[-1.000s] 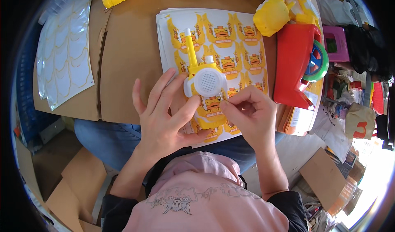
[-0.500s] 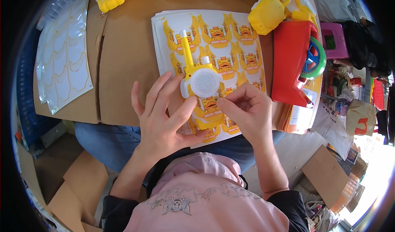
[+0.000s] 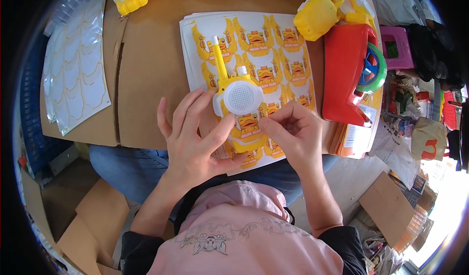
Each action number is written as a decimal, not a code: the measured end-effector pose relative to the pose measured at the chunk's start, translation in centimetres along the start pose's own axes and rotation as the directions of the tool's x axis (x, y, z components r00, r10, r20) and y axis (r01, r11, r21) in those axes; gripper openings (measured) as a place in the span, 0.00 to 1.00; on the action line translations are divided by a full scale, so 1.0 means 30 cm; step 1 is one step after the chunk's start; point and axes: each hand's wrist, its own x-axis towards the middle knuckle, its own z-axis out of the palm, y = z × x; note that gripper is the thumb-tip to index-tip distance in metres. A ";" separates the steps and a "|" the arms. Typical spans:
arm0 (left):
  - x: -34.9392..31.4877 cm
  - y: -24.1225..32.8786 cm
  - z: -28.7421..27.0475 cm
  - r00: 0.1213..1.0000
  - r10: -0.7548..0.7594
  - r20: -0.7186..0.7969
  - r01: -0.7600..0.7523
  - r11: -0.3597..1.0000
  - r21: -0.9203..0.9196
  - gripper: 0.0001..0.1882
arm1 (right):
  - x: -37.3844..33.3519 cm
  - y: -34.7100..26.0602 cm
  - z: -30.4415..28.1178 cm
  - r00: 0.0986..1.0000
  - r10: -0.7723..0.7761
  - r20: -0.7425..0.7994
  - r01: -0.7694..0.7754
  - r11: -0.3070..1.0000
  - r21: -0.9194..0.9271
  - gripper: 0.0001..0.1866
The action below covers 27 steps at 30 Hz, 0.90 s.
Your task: Applying stickers to yellow and white walkie-talkie toys.
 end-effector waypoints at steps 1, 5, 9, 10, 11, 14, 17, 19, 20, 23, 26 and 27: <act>0.000 -0.001 0.002 1.000 -0.002 -0.002 0.002 1.000 0.005 0.36 | 0.003 0.007 0.002 1.000 0.001 0.000 -0.001 1.000 0.000 0.09; 0.001 -0.004 0.012 1.000 -0.001 -0.017 0.002 1.000 0.007 0.36 | 0.020 0.046 0.012 0.980 -0.192 -0.060 0.161 0.927 -0.339 0.20; 0.001 0.010 0.016 0.998 -0.057 -0.022 0.057 0.998 -0.036 0.36 | 0.032 0.041 0.037 0.956 -0.294 -0.020 0.270 0.901 -0.340 0.34; -0.001 0.010 0.019 0.998 -0.064 -0.026 0.063 0.997 -0.033 0.36 | 0.034 0.034 0.047 0.970 -0.243 0.014 0.238 0.935 -0.264 0.34; -0.002 0.010 0.021 0.997 -0.071 -0.030 0.070 0.997 -0.031 0.35 | 0.035 0.022 0.056 0.979 -0.199 0.037 0.202 0.946 -0.255 0.32; -0.004 0.012 0.023 0.997 -0.073 -0.035 0.072 0.997 -0.032 0.34 | 0.045 0.029 0.062 0.984 -0.175 0.047 0.181 0.943 -0.279 0.30; -0.009 0.012 0.025 0.997 -0.075 -0.030 0.074 0.997 -0.034 0.32 | 0.057 0.054 0.081 0.971 -0.240 -0.021 0.223 0.929 -0.294 0.29; -0.007 0.013 0.024 0.997 -0.075 -0.023 0.074 0.997 -0.035 0.31 | 0.058 0.052 0.088 0.967 -0.255 -0.027 0.236 0.927 -0.290 0.28; -0.007 0.013 0.024 0.997 -0.073 -0.017 0.073 0.997 -0.035 0.31 | 0.059 0.051 0.090 0.962 -0.271 -0.033 0.251 0.925 -0.285 0.28; -0.013 0.010 0.030 0.997 -0.077 -0.028 0.076 0.996 -0.036 0.30 | 0.066 0.043 0.080 0.974 -0.226 -0.003 0.222 0.957 -0.186 0.25; -0.012 0.005 0.027 0.997 -0.076 -0.012 0.075 0.997 -0.036 0.29 | 0.079 0.052 0.060 0.981 -0.193 0.023 0.194 0.975 -0.110 0.18; -0.010 0.002 0.027 0.997 -0.078 -0.011 0.077 0.996 -0.037 0.29 | 0.087 0.046 0.053 0.981 -0.191 0.024 0.192 0.975 -0.111 0.18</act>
